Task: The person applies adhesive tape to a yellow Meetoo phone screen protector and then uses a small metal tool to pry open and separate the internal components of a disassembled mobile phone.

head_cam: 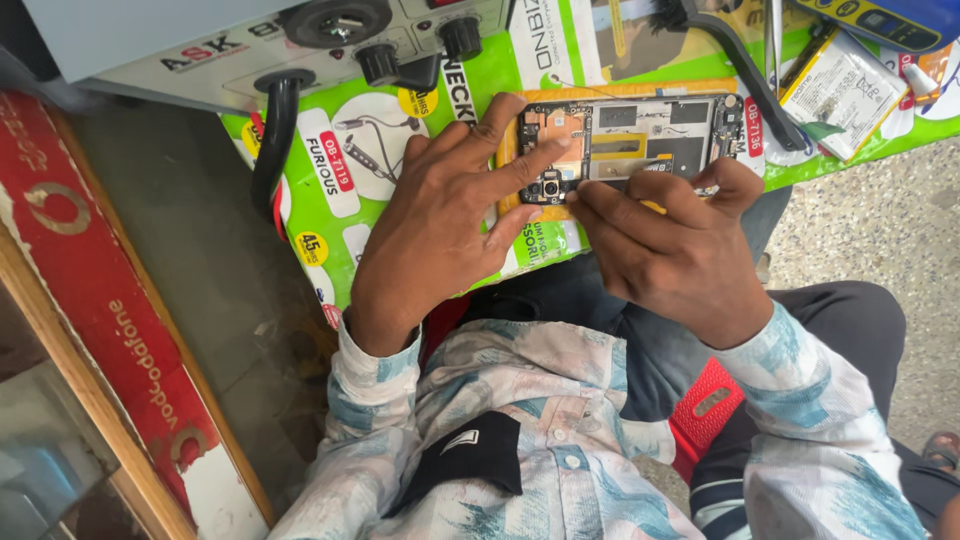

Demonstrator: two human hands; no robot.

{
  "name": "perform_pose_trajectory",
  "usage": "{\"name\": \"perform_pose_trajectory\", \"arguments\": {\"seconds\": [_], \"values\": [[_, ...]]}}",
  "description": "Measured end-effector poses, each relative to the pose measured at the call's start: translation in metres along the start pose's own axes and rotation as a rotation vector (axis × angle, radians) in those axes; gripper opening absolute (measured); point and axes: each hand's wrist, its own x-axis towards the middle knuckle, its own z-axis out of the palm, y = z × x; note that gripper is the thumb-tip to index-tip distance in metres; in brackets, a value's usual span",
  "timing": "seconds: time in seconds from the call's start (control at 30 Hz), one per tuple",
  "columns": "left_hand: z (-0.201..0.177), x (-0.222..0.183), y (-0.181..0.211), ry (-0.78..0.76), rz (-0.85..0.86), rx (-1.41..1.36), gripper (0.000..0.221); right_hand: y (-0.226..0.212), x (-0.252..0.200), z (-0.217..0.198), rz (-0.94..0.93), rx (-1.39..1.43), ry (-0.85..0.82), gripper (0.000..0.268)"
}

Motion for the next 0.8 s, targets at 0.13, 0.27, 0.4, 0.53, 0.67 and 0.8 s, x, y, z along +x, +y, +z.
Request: {"name": "perform_pose_trajectory", "arguments": {"seconds": [0.13,0.27,0.4,0.53,0.67,0.8], "values": [[-0.001,-0.001,0.000,-0.031,-0.023,-0.013,0.055,-0.006,0.010,-0.005,0.019,0.006,-0.016,0.038],[-0.001,0.000,0.000,0.001,-0.026,-0.047,0.055,0.007,0.025,-0.015,0.152,0.315,0.029,0.024],[0.000,0.000,0.001,0.010,-0.057,-0.062,0.052,0.014,0.039,-0.013,0.222,0.310,0.059,0.019],[-0.001,0.003,0.004,-0.025,-0.100,-0.086,0.051,0.015,0.046,-0.006,0.263,0.449,0.030,0.016],[-0.003,0.000,0.009,0.073,-0.001,0.042,0.049,0.016,0.040,-0.005,0.185,0.330,0.049,0.020],[-0.005,0.000,0.010,0.086,0.033,0.100,0.047,0.020,0.037,0.000,0.203,0.349,0.079,0.018]]}}
